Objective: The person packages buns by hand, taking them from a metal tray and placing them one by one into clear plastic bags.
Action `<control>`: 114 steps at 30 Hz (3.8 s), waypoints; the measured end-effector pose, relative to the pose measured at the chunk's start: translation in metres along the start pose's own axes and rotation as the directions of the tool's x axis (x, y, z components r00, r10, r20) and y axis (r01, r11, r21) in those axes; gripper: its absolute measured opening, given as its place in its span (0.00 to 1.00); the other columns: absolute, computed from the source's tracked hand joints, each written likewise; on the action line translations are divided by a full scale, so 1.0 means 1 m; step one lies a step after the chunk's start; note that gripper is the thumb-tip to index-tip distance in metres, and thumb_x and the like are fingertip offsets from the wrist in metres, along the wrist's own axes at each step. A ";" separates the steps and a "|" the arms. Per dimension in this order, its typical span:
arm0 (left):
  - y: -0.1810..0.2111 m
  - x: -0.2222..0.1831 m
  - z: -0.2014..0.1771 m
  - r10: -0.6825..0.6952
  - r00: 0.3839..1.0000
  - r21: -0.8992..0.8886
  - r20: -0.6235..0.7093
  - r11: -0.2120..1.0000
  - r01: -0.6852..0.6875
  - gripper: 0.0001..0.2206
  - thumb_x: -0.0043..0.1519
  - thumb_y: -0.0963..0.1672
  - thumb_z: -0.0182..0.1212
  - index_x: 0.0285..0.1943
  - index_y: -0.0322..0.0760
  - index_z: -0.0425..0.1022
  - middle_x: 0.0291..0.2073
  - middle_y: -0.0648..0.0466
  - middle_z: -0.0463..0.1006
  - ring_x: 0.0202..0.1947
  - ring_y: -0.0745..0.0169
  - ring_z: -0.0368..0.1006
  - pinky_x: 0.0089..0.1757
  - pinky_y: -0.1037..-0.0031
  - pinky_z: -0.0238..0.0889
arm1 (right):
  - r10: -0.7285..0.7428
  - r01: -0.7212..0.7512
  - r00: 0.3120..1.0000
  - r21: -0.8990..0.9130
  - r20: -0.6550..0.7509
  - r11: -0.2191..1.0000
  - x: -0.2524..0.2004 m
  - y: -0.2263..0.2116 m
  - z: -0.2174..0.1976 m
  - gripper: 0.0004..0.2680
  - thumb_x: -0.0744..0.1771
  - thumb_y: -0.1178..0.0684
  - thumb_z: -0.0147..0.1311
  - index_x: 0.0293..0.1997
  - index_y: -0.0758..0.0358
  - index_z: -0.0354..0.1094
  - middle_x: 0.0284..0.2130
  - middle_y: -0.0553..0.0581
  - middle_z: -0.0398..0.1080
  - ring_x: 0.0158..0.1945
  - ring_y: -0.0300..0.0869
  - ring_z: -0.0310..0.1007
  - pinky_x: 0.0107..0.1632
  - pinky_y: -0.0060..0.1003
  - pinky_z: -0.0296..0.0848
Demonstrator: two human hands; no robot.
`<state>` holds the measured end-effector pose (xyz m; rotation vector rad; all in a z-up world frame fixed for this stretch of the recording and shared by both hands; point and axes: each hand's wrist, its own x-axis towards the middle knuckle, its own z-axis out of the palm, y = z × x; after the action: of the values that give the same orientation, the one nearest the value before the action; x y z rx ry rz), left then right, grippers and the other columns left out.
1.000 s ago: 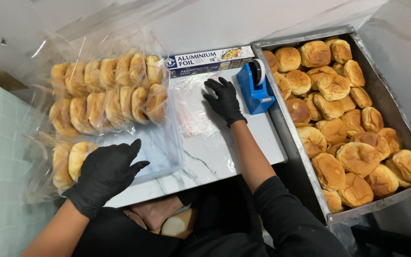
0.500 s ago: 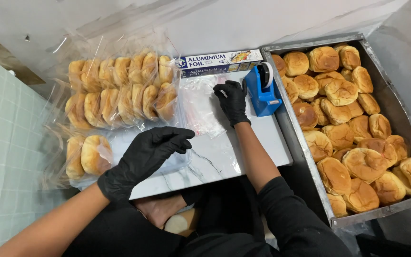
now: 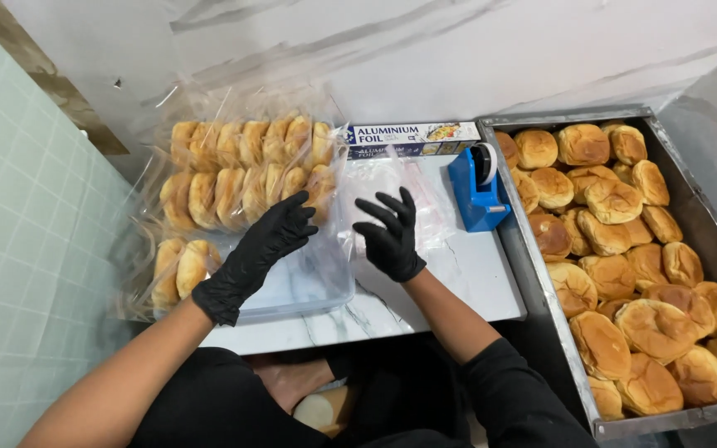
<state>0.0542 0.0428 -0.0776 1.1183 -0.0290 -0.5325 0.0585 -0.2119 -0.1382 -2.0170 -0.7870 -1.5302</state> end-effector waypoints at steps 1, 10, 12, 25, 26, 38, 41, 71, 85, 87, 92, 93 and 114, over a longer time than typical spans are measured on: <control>-0.001 0.003 0.002 0.007 1.000 -0.001 -0.001 1.000 -0.007 0.27 0.68 0.51 0.55 0.76 0.42 0.64 0.55 0.52 0.79 0.53 0.56 0.78 0.60 0.61 0.66 | -0.006 0.006 1.000 0.003 -0.002 1.000 -0.005 -0.004 0.003 0.05 0.70 0.48 0.56 0.36 0.47 0.76 0.52 0.48 0.78 0.60 0.50 0.70 0.71 0.58 0.56; 0.010 -0.009 0.029 0.034 0.999 0.121 -0.013 0.992 -0.032 0.18 0.61 0.38 0.65 0.62 0.30 0.77 0.49 0.38 0.83 0.46 0.51 0.82 0.48 0.59 0.78 | -0.033 0.030 0.992 0.032 0.125 0.999 -0.013 -0.013 0.005 0.02 0.68 0.45 0.60 0.40 0.38 0.78 0.50 0.44 0.79 0.59 0.46 0.72 0.72 0.58 0.55; 0.020 -0.015 0.035 0.089 0.994 0.023 -0.066 0.996 -0.088 0.15 0.64 0.38 0.62 0.61 0.29 0.77 0.49 0.38 0.83 0.49 0.49 0.81 0.52 0.58 0.76 | 0.210 -0.215 0.976 0.093 0.061 0.972 0.005 -0.006 -0.005 0.13 0.66 0.42 0.63 0.52 0.52 0.73 0.62 0.56 0.69 0.67 0.53 0.64 0.74 0.57 0.52; 0.002 -0.015 0.029 0.171 0.983 0.081 0.068 0.981 -0.176 0.16 0.65 0.37 0.60 0.62 0.29 0.75 0.53 0.40 0.82 0.54 0.51 0.79 0.55 0.59 0.74 | 0.682 -0.853 0.429 0.515 0.592 0.090 0.005 0.023 -0.007 0.11 0.68 0.56 0.57 0.54 0.73 0.71 0.36 0.72 0.77 0.40 0.53 0.81 0.54 0.45 0.77; -0.003 -0.015 0.024 0.150 0.983 0.144 0.107 0.976 -0.165 0.18 0.62 0.37 0.64 0.63 0.32 0.76 0.53 0.42 0.82 0.53 0.53 0.79 0.55 0.60 0.75 | 0.703 -0.843 0.433 0.529 0.565 0.094 -0.006 0.029 -0.004 0.09 0.67 0.59 0.59 0.50 0.73 0.73 0.32 0.72 0.77 0.38 0.51 0.81 0.51 0.41 0.77; -0.005 0.004 0.011 0.203 0.978 0.217 -0.055 0.958 -0.187 0.15 0.57 0.40 0.75 0.52 0.32 0.79 0.35 0.48 0.82 0.33 0.59 0.81 0.39 0.71 0.79 | 0.675 -0.892 0.406 0.427 0.617 0.147 0.005 0.000 -0.004 0.04 0.61 0.67 0.67 0.34 0.69 0.77 0.22 0.64 0.75 0.24 0.44 0.77 0.32 0.32 0.76; -0.009 0.011 0.010 0.174 0.981 0.233 -0.081 0.961 -0.151 0.13 0.58 0.39 0.74 0.50 0.32 0.80 0.35 0.46 0.83 0.32 0.58 0.82 0.39 0.71 0.79 | 0.677 -0.916 0.392 0.332 0.623 0.226 -0.011 0.010 0.002 0.03 0.62 0.62 0.68 0.35 0.65 0.79 0.19 0.60 0.74 0.22 0.37 0.73 0.31 0.25 0.72; -0.011 0.012 0.008 0.207 0.977 0.251 -0.059 0.950 -0.186 0.08 0.63 0.44 0.72 0.44 0.36 0.79 0.29 0.53 0.80 0.28 0.69 0.78 0.32 0.80 0.76 | 0.657 -0.826 0.450 0.562 0.605 0.048 -0.034 0.030 0.002 0.03 0.67 0.64 0.61 0.41 0.71 0.72 0.33 0.65 0.75 0.32 0.47 0.79 0.33 0.34 0.77; 0.007 0.005 0.015 0.175 0.984 0.297 -0.044 0.942 -0.154 0.05 0.63 0.42 0.69 0.45 0.35 0.83 0.29 0.48 0.83 0.20 0.68 0.76 0.22 0.86 0.63 | 0.624 -0.880 0.397 0.472 0.673 0.052 -0.002 0.008 -0.006 0.04 0.67 0.60 0.61 0.40 0.72 0.73 0.27 0.64 0.75 0.26 0.45 0.76 0.29 0.32 0.74; -0.001 0.010 0.007 0.201 0.979 0.287 -0.032 0.940 -0.183 0.06 0.63 0.43 0.71 0.42 0.34 0.81 0.25 0.49 0.81 0.18 0.68 0.74 0.21 0.85 0.62 | 0.640 -0.899 0.398 0.419 0.657 0.129 0.006 0.001 -0.008 0.04 0.67 0.59 0.62 0.37 0.70 0.74 0.27 0.61 0.75 0.28 0.40 0.75 0.32 0.29 0.70; 0.000 0.010 0.009 0.149 0.989 0.268 -0.007 0.953 -0.141 0.08 0.63 0.45 0.70 0.37 0.34 0.81 0.28 0.47 0.83 0.18 0.68 0.74 0.21 0.84 0.61 | 0.606 -0.914 0.386 0.380 0.696 0.145 0.008 0.002 -0.007 0.06 0.69 0.57 0.59 0.33 0.69 0.72 0.21 0.61 0.73 0.26 0.40 0.73 0.34 0.29 0.71; 0.001 0.010 0.009 0.140 0.990 0.283 0.000 0.950 -0.134 0.09 0.63 0.45 0.70 0.36 0.33 0.81 0.27 0.46 0.83 0.17 0.67 0.73 0.20 0.84 0.59 | 0.592 -0.916 0.378 0.380 0.712 0.127 0.011 0.000 -0.008 0.08 0.69 0.58 0.57 0.31 0.69 0.70 0.18 0.62 0.71 0.24 0.43 0.74 0.36 0.30 0.73; -0.005 0.007 -0.003 0.147 0.974 0.452 0.172 0.867 -0.211 0.18 0.72 0.49 0.56 0.31 0.35 0.75 0.16 0.47 0.76 0.16 0.62 0.72 0.21 0.80 0.64 | 0.490 -0.842 0.432 0.533 0.758 -0.083 0.013 0.002 -0.013 0.08 0.68 0.54 0.57 0.39 0.74 0.74 0.44 0.67 0.75 0.51 0.50 0.77 0.55 0.36 0.75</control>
<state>0.0594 0.0412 -0.0846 1.5339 -0.3943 -0.4404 0.0533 -0.2198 -0.1229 -1.2782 -0.3308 0.0662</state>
